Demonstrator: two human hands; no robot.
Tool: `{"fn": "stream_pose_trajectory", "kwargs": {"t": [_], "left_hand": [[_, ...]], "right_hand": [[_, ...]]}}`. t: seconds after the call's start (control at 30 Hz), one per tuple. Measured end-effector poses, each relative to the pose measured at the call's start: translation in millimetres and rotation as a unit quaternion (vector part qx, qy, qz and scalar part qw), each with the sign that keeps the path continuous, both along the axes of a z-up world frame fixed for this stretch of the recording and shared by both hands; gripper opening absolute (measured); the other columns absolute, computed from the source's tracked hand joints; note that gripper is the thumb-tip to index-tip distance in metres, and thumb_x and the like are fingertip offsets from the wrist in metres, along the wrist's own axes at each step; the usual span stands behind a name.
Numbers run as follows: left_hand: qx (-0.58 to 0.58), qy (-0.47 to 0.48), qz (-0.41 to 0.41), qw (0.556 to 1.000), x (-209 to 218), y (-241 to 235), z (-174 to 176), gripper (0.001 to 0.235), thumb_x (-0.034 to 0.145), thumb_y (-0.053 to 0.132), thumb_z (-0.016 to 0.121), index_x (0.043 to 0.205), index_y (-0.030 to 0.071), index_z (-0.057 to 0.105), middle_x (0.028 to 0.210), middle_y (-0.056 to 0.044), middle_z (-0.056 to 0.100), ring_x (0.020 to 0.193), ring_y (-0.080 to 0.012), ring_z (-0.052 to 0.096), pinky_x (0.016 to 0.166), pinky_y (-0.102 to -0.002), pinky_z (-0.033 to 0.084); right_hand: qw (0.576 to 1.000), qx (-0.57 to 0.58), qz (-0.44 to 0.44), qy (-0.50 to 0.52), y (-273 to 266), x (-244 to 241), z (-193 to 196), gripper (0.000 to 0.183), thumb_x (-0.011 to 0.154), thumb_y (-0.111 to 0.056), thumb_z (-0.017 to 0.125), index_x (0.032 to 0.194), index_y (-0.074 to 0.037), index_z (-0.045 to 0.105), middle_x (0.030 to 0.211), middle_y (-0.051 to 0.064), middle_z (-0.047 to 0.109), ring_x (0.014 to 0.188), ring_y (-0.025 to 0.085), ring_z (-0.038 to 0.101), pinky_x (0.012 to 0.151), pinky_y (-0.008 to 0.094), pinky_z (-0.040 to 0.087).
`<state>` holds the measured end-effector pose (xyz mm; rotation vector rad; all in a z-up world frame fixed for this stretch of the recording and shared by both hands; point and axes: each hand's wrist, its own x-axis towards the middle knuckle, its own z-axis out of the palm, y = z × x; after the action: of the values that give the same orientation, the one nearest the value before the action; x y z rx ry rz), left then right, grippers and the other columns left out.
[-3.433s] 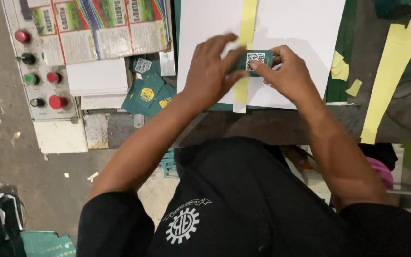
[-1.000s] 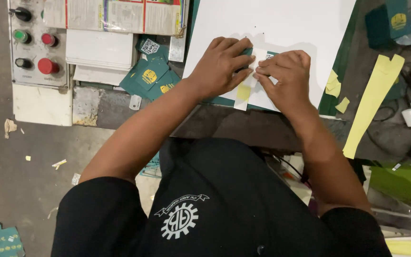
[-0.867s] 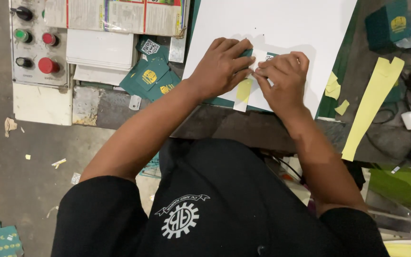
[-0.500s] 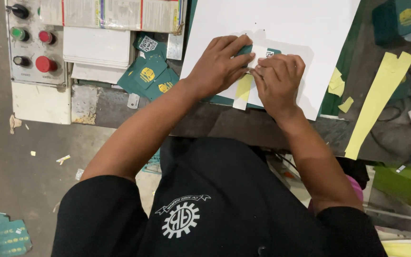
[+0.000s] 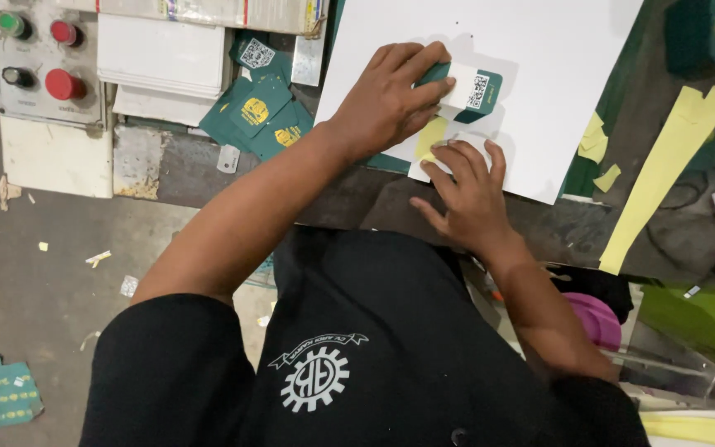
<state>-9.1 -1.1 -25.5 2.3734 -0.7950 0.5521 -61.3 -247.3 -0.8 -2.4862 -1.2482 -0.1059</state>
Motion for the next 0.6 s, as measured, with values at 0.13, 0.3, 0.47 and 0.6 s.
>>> {"fn": "stream_pose_trajectory", "kwargs": {"t": [0.13, 0.3, 0.47, 0.6], "left_hand": [[-0.006, 0.001, 0.005, 1.0, -0.9, -2.1, -0.2, 0.043, 0.096, 0.016, 0.082, 0.134, 0.009, 0.065, 0.149, -0.011, 0.048, 0.135, -0.0336, 0.049, 0.114, -0.047, 0.041], [-0.014, 0.013, 0.007, 1.0, -0.8, -2.4, -0.4, 0.043, 0.094, 0.017, 0.081, 0.133, 0.011, 0.065, 0.148, -0.011, 0.049, 0.133, -0.0349, 0.05, 0.113, -0.047, 0.041], [-0.016, 0.006, 0.011, 1.0, -0.1, -2.8, 1.0, 0.041, 0.093, 0.017, 0.08, 0.131, 0.012, 0.066, 0.146, -0.012, 0.05, 0.13, -0.0353, 0.051, 0.11, -0.048, 0.041], [-0.016, -0.001, 0.025, 1.0, 1.9, -7.2, -5.0, 0.035, 0.094, 0.019, 0.078, 0.126, 0.011, 0.066, 0.144, -0.011, 0.052, 0.129, -0.0343, 0.053, 0.109, -0.049, 0.042]], "right_hand": [[0.999, 0.022, -0.019, -0.022, 4.2, 6.2, -8.3, 0.045, 0.085, -0.035, 0.089, 0.117, -0.008, 0.07, 0.134, 0.011, 0.059, 0.137, 0.03, 0.048, 0.118, 0.057, 0.024], [0.989, 0.078, -0.094, -0.083, 12.2, 30.4, -14.6, 0.016, 0.093, -0.015, 0.087, 0.097, -0.012, 0.073, 0.133, 0.005, 0.062, 0.14, 0.027, 0.051, 0.123, 0.05, 0.025], [0.988, 0.104, -0.084, -0.078, 25.5, 57.0, 7.6, 0.013, 0.099, -0.012, 0.084, 0.1, -0.007, 0.072, 0.137, 0.009, 0.066, 0.143, 0.03, 0.053, 0.125, 0.055, 0.017], [0.991, 0.1, -0.078, -0.045, 27.3, 67.5, 13.1, 0.008, 0.105, -0.008, 0.078, 0.107, -0.005, 0.072, 0.127, 0.008, 0.075, 0.134, 0.025, 0.066, 0.127, 0.056, 0.012]]}}
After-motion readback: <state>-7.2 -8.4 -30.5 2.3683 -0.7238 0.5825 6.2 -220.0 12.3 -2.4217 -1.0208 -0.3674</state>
